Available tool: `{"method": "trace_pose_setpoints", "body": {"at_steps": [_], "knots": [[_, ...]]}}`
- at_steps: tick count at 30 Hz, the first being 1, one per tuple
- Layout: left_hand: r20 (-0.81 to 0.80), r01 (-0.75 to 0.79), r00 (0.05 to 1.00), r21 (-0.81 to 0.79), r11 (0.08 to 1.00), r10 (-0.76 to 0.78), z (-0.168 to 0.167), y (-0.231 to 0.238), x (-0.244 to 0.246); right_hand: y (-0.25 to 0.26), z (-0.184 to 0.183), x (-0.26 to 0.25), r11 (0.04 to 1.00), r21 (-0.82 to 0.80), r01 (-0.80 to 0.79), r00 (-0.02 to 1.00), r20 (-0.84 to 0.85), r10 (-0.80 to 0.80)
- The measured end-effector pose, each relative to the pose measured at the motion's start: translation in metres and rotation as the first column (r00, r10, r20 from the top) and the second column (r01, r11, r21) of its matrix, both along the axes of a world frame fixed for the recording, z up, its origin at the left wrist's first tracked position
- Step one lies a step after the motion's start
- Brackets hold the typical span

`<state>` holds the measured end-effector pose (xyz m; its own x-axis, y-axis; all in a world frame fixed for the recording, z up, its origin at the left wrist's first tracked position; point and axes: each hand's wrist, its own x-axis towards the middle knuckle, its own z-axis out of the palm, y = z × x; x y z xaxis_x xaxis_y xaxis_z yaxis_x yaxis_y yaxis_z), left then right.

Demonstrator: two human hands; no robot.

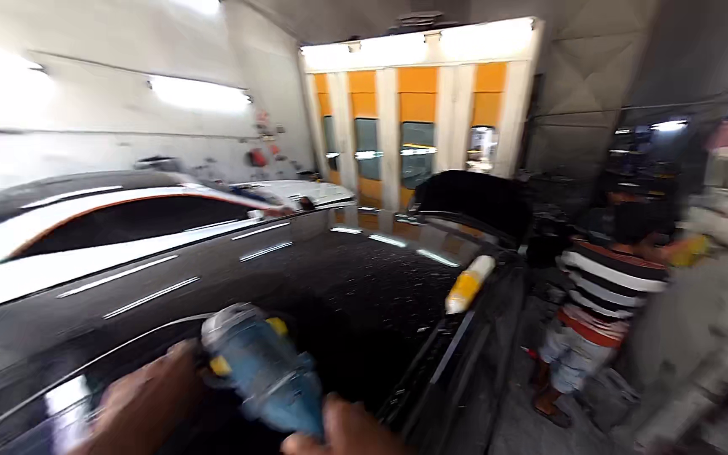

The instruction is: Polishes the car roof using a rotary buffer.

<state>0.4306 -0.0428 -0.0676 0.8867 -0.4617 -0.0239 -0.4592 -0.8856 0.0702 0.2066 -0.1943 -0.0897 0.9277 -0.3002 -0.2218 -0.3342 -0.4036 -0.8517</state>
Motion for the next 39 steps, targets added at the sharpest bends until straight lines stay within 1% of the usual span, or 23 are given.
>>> {"method": "trace_pose_setpoints", "body": {"at_steps": [2,4,7,12,17,20,22,25,29,33,36,39], "knots": [[0.021,-0.066,0.998,-0.005,0.998,0.066,-0.009,0.015,0.002,0.009,-0.001,0.0,1.0,0.022,-0.013,1.0,-0.024,0.014],[0.015,-0.144,0.989,-0.009,0.99,0.144,-0.022,0.032,0.009,0.017,-0.011,0.006,0.999,0.03,-0.046,0.999,-0.007,0.046],[-0.019,-0.214,0.977,-0.076,0.974,0.213,-0.027,0.061,0.014,0.029,-0.02,0.022,0.988,-0.004,-0.152,0.988,0.006,0.152],[-0.043,-0.238,0.971,-0.116,0.964,0.234,-0.028,0.112,0.01,0.055,-0.015,0.041,0.957,-0.049,-0.285,0.958,-0.036,0.284],[-0.007,-0.309,0.951,-0.099,0.946,0.31,-0.044,0.16,0.015,0.089,-0.012,0.052,0.936,-0.047,-0.349,0.936,-0.059,0.347],[0.027,-0.338,0.938,-0.141,0.93,0.345,-0.05,0.188,0.008,0.108,-0.012,0.057,0.922,-0.039,-0.385,0.921,-0.071,0.382],[0.041,-0.355,0.93,-0.156,0.922,0.365,-0.047,0.205,-0.003,0.12,-0.012,0.061,0.911,-0.03,-0.41,0.91,-0.078,0.407],[0.0,-0.409,0.911,-0.112,0.906,0.412,-0.038,0.224,-0.015,0.138,-0.012,0.065,0.898,-0.018,-0.44,0.895,-0.087,0.437],[0.012,-0.456,0.888,-0.08,0.886,0.459,-0.05,0.252,-0.007,0.159,-0.008,0.07,0.88,-0.03,-0.473,0.875,-0.131,0.466],[-0.061,-0.516,0.856,-0.04,0.856,0.513,-0.043,0.271,-0.011,0.177,-0.006,0.076,0.858,-0.029,-0.513,0.851,-0.148,0.504],[-0.02,-0.54,0.841,-0.037,0.841,0.54,-0.056,0.288,-0.002,0.189,-0.005,0.081,0.847,-0.04,-0.53,0.84,-0.162,0.518],[-0.021,-0.56,0.829,-0.033,0.828,0.559,-0.057,0.3,-0.002,0.2,-0.005,0.086,0.835,-0.057,-0.548,0.83,-0.164,0.534]]}}
